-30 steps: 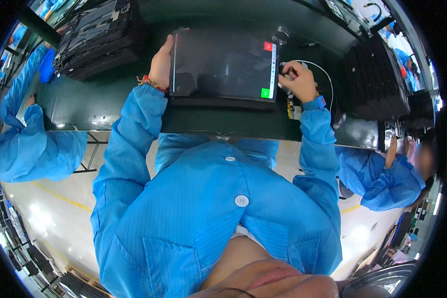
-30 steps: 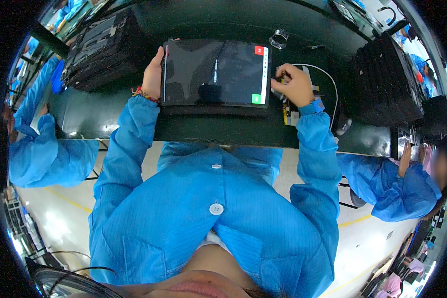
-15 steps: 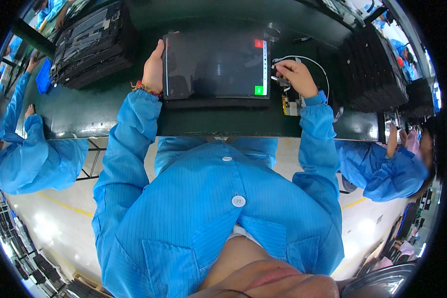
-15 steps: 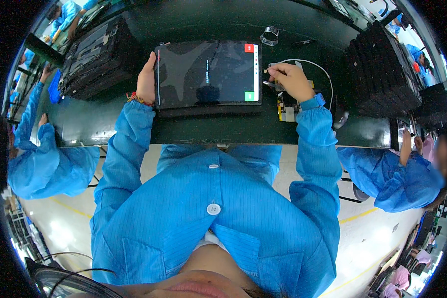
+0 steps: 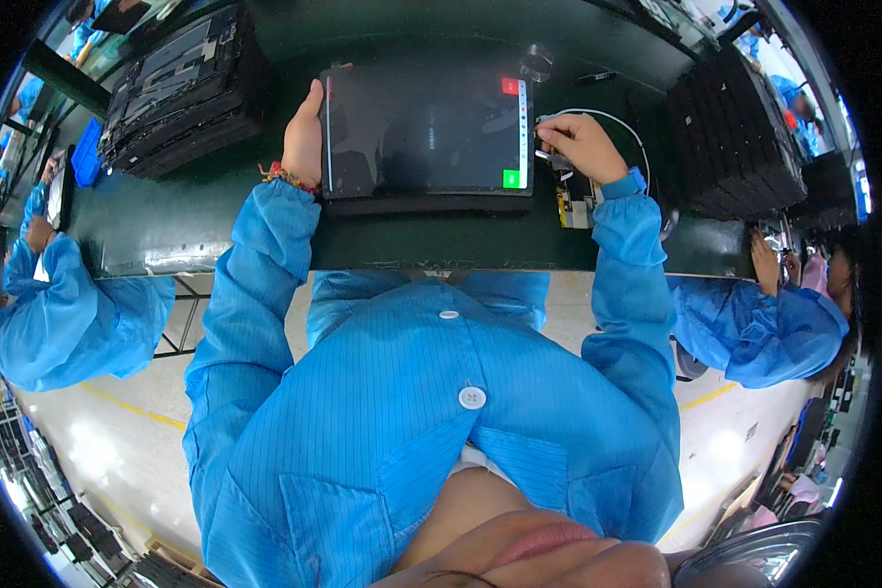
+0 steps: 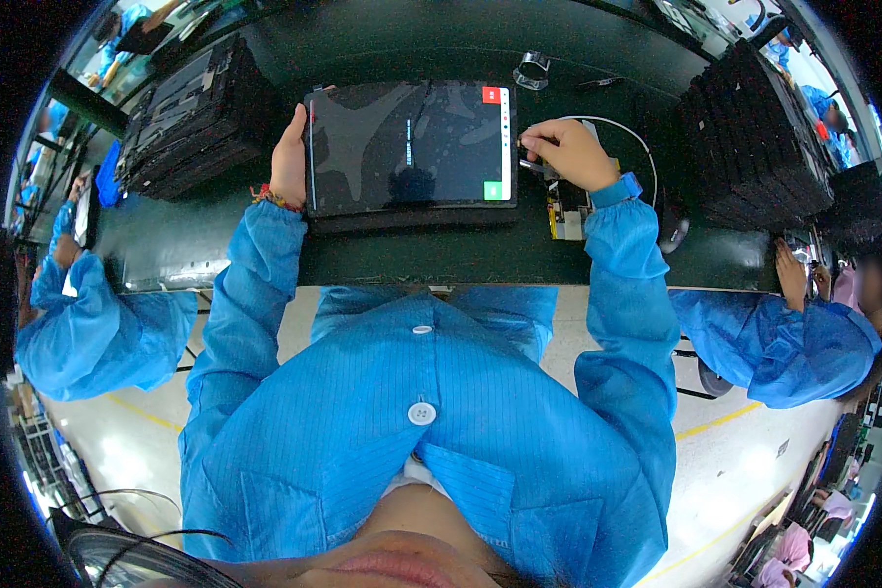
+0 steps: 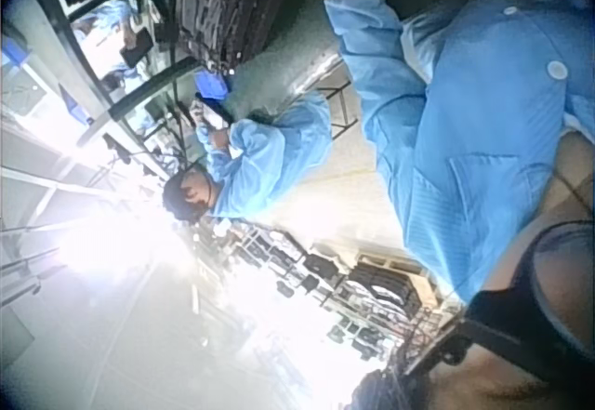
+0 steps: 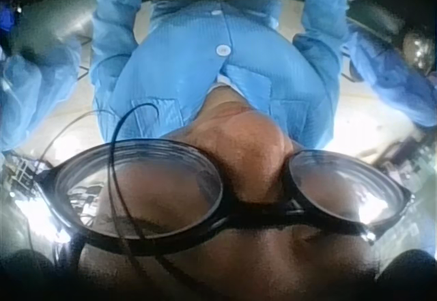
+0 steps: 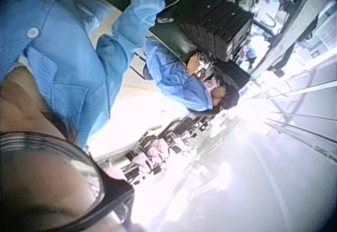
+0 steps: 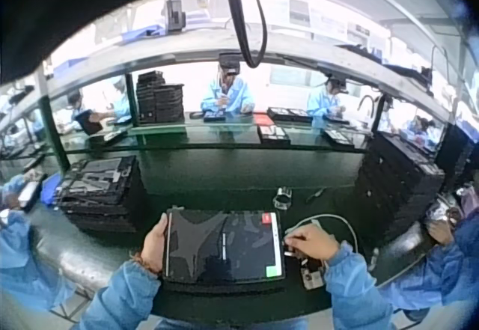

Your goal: Testing the functionality, display, and touch response of an electronic screen at a workbench.

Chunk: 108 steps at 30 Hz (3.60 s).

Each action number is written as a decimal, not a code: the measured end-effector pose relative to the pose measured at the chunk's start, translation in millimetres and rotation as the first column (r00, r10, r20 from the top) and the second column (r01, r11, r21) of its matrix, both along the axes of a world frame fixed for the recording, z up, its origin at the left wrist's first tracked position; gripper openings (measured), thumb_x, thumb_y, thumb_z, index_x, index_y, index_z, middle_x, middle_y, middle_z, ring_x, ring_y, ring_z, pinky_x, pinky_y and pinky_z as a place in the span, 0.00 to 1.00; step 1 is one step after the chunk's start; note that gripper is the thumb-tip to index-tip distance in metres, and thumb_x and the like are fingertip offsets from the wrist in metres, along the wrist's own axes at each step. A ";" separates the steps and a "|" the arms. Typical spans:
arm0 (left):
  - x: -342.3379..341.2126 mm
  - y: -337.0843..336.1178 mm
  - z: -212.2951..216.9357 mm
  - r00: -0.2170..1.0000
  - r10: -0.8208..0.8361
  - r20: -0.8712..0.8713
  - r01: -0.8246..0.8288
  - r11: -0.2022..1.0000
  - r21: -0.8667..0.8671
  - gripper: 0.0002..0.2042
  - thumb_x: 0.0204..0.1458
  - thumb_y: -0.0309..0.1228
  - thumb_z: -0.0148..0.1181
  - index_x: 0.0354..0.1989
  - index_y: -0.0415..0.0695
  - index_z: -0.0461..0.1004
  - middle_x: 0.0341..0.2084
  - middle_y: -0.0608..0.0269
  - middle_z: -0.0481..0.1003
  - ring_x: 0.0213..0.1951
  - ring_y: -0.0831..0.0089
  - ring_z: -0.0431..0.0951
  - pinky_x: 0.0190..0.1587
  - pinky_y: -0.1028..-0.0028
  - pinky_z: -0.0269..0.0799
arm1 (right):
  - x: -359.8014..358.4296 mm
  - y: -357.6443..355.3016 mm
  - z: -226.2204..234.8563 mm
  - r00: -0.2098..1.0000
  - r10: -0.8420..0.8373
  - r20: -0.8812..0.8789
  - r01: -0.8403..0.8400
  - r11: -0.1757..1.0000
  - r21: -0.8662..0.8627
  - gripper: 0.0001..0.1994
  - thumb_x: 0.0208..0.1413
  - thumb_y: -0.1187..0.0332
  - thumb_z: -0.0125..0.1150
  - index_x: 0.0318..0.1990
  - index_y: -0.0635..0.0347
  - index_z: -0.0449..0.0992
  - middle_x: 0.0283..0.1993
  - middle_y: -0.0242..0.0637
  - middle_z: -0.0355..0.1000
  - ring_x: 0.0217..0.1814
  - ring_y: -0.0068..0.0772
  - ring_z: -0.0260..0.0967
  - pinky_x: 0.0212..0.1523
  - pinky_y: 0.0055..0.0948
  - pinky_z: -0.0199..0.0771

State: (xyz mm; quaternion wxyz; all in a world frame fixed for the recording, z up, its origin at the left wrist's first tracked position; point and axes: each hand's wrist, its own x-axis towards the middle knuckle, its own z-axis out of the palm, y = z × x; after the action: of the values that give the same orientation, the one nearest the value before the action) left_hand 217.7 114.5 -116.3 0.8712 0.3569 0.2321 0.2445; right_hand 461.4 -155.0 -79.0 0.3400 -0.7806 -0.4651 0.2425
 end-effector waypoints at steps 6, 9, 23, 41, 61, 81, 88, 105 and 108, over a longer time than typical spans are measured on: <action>1.0 -10.4 8.5 0.999 0.021 0.027 -0.021 0.999 0.029 0.20 0.59 0.44 0.42 0.46 0.41 0.71 0.39 0.58 0.75 0.36 0.67 0.75 0.43 0.71 0.70 | 6.4 5.0 -12.0 1.000 0.012 0.003 -0.012 1.000 -0.025 0.12 0.54 0.67 0.54 0.39 0.66 0.75 0.32 0.38 0.73 0.34 0.26 0.69 0.37 0.25 0.69; 3.1 -7.4 0.7 0.999 0.018 0.045 -0.018 1.000 0.013 0.19 0.59 0.44 0.42 0.46 0.41 0.71 0.39 0.58 0.75 0.37 0.67 0.75 0.43 0.71 0.69 | -0.7 -4.5 -4.4 0.989 0.013 0.145 -0.022 0.998 0.067 0.13 0.54 0.64 0.54 0.42 0.63 0.75 0.35 0.40 0.74 0.37 0.31 0.71 0.39 0.28 0.70; 0.2 -0.9 -3.9 0.999 0.041 -0.002 -0.041 0.998 0.041 0.17 0.58 0.44 0.46 0.43 0.43 0.72 0.38 0.61 0.75 0.37 0.68 0.74 0.42 0.72 0.69 | 32.0 -161.6 -56.2 0.427 -0.554 0.715 0.743 0.665 0.072 0.27 0.52 0.52 0.53 0.58 0.52 0.63 0.57 0.63 0.57 0.58 0.61 0.57 0.55 0.47 0.61; -2.2 -2.6 -1.7 0.998 -0.039 0.047 0.039 0.999 0.002 0.21 0.59 0.45 0.41 0.51 0.43 0.68 0.43 0.58 0.74 0.41 0.66 0.74 0.45 0.69 0.69 | -89.6 -65.5 -8.2 0.584 -0.284 0.760 0.054 0.948 0.312 0.14 0.46 0.67 0.60 0.43 0.53 0.74 0.54 0.41 0.63 0.58 0.47 0.56 0.57 0.43 0.55; 0.5 -8.6 5.1 0.997 -0.049 0.060 0.043 0.994 0.096 0.20 0.60 0.44 0.39 0.53 0.45 0.67 0.42 0.60 0.74 0.39 0.69 0.75 0.43 0.73 0.70 | 2.4 -19.6 -0.7 0.922 0.104 0.374 -0.124 0.992 0.031 0.13 0.46 0.76 0.59 0.42 0.64 0.73 0.41 0.41 0.71 0.42 0.33 0.71 0.42 0.26 0.70; -0.2 1.1 -6.2 0.999 0.015 -0.037 -0.013 0.999 0.049 0.21 0.59 0.46 0.40 0.51 0.43 0.67 0.41 0.56 0.74 0.38 0.66 0.75 0.43 0.70 0.70 | 17.9 -5.5 -22.5 0.890 -0.280 0.359 0.251 0.960 0.127 0.15 0.43 0.63 0.67 0.38 0.59 0.74 0.38 0.36 0.71 0.35 0.26 0.66 0.34 0.26 0.67; 0.0 -10.2 5.5 0.996 -0.004 0.090 -0.004 0.997 0.083 0.20 0.59 0.45 0.41 0.47 0.42 0.70 0.37 0.58 0.76 0.35 0.69 0.75 0.39 0.72 0.70 | -24.8 -0.8 5.4 0.678 -0.278 0.680 -0.032 0.914 0.405 0.06 0.48 0.69 0.59 0.31 0.60 0.72 0.52 0.43 0.66 0.57 0.46 0.60 0.55 0.40 0.60; -0.6 -10.1 7.0 1.000 0.012 0.023 -0.014 0.998 0.058 0.20 0.61 0.43 0.37 0.51 0.44 0.69 0.41 0.59 0.75 0.38 0.69 0.75 0.43 0.73 0.69 | -88.2 2.1 14.0 0.539 0.288 0.792 -0.552 0.831 0.073 0.04 0.42 0.71 0.60 0.28 0.58 0.74 0.47 0.30 0.71 0.56 0.39 0.62 0.57 0.45 0.58; -1.0 -7.2 7.4 0.989 0.061 -0.135 -0.053 0.997 0.062 0.20 0.61 0.43 0.37 0.50 0.44 0.69 0.40 0.59 0.75 0.37 0.68 0.75 0.42 0.73 0.70 | -56.9 -3.6 15.1 0.613 0.107 0.783 -0.409 0.891 0.199 0.03 0.45 0.73 0.57 0.28 0.59 0.73 0.41 0.37 0.72 0.51 0.41 0.65 0.52 0.39 0.63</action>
State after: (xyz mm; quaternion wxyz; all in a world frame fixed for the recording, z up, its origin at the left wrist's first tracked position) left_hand 216.6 107.3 -108.9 0.8351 0.3914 0.2943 0.2508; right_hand 404.6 -158.6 -63.9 0.2127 -0.6569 -0.7086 -0.1455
